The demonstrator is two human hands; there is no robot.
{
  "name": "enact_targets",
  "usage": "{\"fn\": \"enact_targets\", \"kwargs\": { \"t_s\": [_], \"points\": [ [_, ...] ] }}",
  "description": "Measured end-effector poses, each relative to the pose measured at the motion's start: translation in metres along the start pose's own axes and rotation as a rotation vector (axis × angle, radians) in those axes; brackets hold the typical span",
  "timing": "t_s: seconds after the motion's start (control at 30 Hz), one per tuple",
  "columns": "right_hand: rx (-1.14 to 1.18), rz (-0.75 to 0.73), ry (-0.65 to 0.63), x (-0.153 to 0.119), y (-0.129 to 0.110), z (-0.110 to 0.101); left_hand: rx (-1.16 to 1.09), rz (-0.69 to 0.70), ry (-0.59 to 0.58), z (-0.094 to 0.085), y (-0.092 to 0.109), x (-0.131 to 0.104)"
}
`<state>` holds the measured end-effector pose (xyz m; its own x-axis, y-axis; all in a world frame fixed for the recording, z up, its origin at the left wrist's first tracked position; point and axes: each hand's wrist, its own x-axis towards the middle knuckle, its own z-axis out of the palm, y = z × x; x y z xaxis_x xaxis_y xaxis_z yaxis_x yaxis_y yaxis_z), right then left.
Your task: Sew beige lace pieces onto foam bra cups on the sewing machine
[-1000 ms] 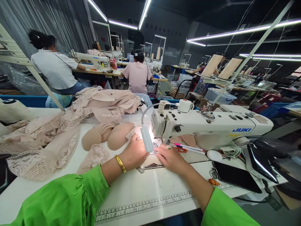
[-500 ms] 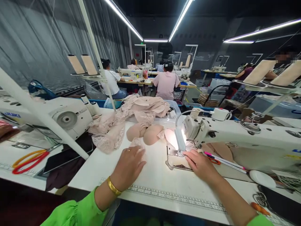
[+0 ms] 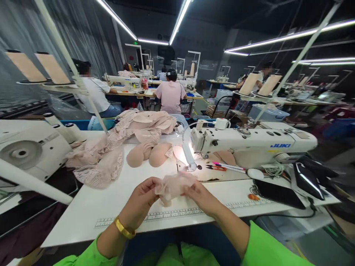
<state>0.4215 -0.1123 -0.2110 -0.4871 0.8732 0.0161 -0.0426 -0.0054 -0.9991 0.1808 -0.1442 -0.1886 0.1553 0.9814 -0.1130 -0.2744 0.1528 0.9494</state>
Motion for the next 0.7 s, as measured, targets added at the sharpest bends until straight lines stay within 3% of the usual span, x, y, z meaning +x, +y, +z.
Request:
{"fn": "enact_targets", "kwargs": {
  "t_s": [0.1, 0.2, 0.27, 0.37, 0.5, 0.7],
  "points": [
    [0.056, 0.009, 0.148, 0.004, -0.006, 0.004, -0.031, -0.176, -0.193, 0.001, -0.002, 0.0],
    [-0.119, 0.011, 0.076, 0.007, -0.018, 0.005, 0.09, -0.121, -0.281, 0.006, 0.0, 0.004],
    [-0.229, 0.015, 0.033, 0.008, -0.024, 0.005, 0.244, -0.058, -0.262, 0.013, 0.001, 0.009],
    [-0.119, 0.014, -0.006, 0.009, -0.026, 0.001, 0.34, -0.006, -0.132, 0.023, 0.002, 0.016],
    [0.019, 0.078, -0.028, 0.006, -0.018, -0.01, 0.19, 0.043, -0.008, 0.024, 0.006, 0.017],
    [0.034, 0.009, 0.087, 0.003, -0.009, -0.012, -0.042, -0.064, 0.009, 0.024, 0.003, 0.013]
  ]
}}
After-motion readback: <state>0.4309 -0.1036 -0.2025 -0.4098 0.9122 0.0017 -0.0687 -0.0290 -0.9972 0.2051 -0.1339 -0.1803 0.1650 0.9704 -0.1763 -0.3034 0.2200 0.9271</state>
